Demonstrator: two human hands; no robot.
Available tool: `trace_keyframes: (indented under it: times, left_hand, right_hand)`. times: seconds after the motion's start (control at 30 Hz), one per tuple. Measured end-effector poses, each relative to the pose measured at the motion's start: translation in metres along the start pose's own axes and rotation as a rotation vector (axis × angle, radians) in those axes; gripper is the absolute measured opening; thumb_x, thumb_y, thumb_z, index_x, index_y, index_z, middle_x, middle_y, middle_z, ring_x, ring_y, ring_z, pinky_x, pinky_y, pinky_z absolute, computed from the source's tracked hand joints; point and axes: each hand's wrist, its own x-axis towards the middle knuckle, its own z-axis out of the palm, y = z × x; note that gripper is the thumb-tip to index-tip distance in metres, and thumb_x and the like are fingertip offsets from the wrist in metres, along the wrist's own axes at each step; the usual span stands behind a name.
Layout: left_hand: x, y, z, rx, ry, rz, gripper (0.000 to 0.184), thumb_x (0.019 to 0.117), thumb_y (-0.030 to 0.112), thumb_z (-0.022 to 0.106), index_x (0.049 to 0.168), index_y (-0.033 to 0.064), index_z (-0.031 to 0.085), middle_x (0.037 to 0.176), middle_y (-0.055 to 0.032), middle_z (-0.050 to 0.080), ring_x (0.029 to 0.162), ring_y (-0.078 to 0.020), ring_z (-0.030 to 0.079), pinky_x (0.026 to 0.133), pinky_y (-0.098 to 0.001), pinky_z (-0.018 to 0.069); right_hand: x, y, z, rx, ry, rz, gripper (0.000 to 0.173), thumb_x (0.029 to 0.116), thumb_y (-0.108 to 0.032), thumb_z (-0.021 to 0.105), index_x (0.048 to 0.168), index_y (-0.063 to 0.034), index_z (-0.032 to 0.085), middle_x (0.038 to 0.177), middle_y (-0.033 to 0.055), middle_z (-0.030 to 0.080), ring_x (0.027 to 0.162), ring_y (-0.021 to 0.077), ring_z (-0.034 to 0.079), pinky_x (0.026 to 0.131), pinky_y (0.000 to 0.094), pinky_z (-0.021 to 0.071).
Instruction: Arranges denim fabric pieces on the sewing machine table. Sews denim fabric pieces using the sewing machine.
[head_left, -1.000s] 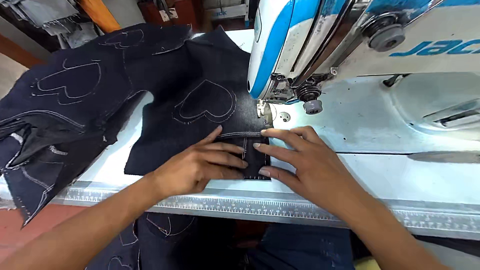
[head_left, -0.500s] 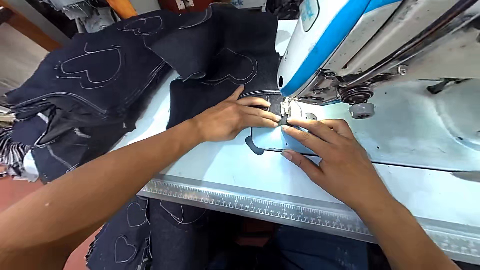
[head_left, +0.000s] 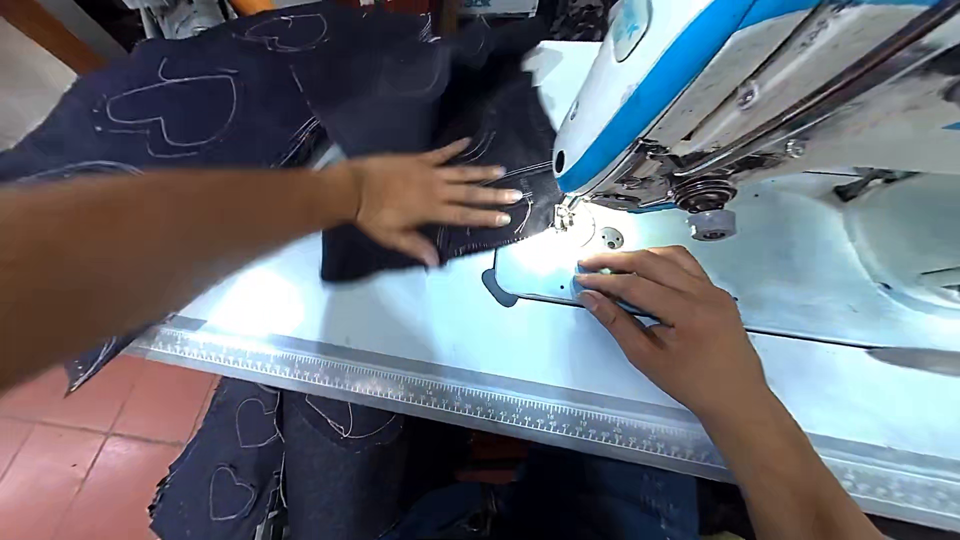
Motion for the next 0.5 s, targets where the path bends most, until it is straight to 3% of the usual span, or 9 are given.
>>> trace_keyframes:
  times: [0.07,0.13,0.2,0.3,0.4,0.5]
  left_hand:
    - [0.000,0.081,0.018,-0.029,0.151,-0.336,0.083,0.0951,0.074,0.033,0.157,0.0190,0.045,0.167,-0.0082,0.032,0.156,-0.0354,0.024,0.116,-0.0791,0.0159]
    - [0.016,0.161,0.031,-0.033,0.238,-0.640,0.071,0.1001,0.067,0.034,0.154,0.0239,0.050,0.168,-0.0060,0.032,0.157,-0.0338,0.023,0.115,-0.0806,0.0167]
    - [0.033,0.210,0.039,-0.107,0.345,-0.772,0.049,0.1063,0.052,0.038,0.142,0.0261,0.061,0.162,-0.0011,0.042,0.155,-0.0321,0.028,0.115,-0.0793,0.0193]
    - [0.039,0.226,0.046,-0.138,0.502,-0.759,0.031,0.1078,0.038,0.044,0.114,0.0205,0.069,0.137,0.0045,0.066,0.144,-0.0245,0.047,0.117,-0.0641,0.0335]
    - [0.034,0.209,0.037,-0.145,0.523,-0.656,0.029,0.1082,0.035,0.047,0.107,0.0194,0.072,0.120,0.0046,0.071,0.132,-0.0179,0.058,0.114,-0.0487,0.0440]
    - [0.028,0.185,0.028,-0.102,0.522,-0.587,0.027,0.1064,0.032,0.053,0.103,0.0212,0.077,0.104,0.0065,0.074,0.114,-0.0119,0.066,0.101,-0.0391,0.0513]
  right_hand:
    - [0.000,0.000,-0.001,0.037,0.045,0.000,0.027,0.0968,-0.030,0.061,0.102,-0.0121,0.080,0.110,0.0015,0.074,0.102,0.0147,0.064,0.089,0.0299,0.0512]
    - [0.004,-0.001,0.001,0.025,0.014,-0.032,0.030,0.0983,-0.030,0.059,0.116,-0.0146,0.077,0.114,0.0019,0.071,0.103,0.0168,0.063,0.088,0.0330,0.0517]
    - [0.004,-0.003,0.005,-0.040,-0.049,-0.096,0.033,0.1004,-0.025,0.051,0.123,-0.0218,0.075,0.117,0.0026,0.069,0.102,0.0218,0.063,0.083,0.0399,0.0525]
    - [-0.010,-0.010,0.001,-0.058,-0.112,-0.182,0.037,0.0961,-0.015,0.049,0.115,-0.0297,0.078,0.115,0.0057,0.068,0.100,0.0264,0.064,0.077,0.0440,0.0529]
    - [-0.036,-0.021,-0.011,-0.055,-0.216,-0.174,0.030,0.1049,-0.036,0.047,0.122,-0.0388,0.072,0.125,0.0048,0.066,0.114,0.0275,0.061,0.086,0.0479,0.0517]
    - [-0.051,-0.028,-0.013,-0.143,-0.250,-0.210,0.039,0.1026,-0.061,0.042,0.127,-0.0425,0.066,0.132,0.0041,0.062,0.115,0.0265,0.060,0.086,0.0450,0.0483]
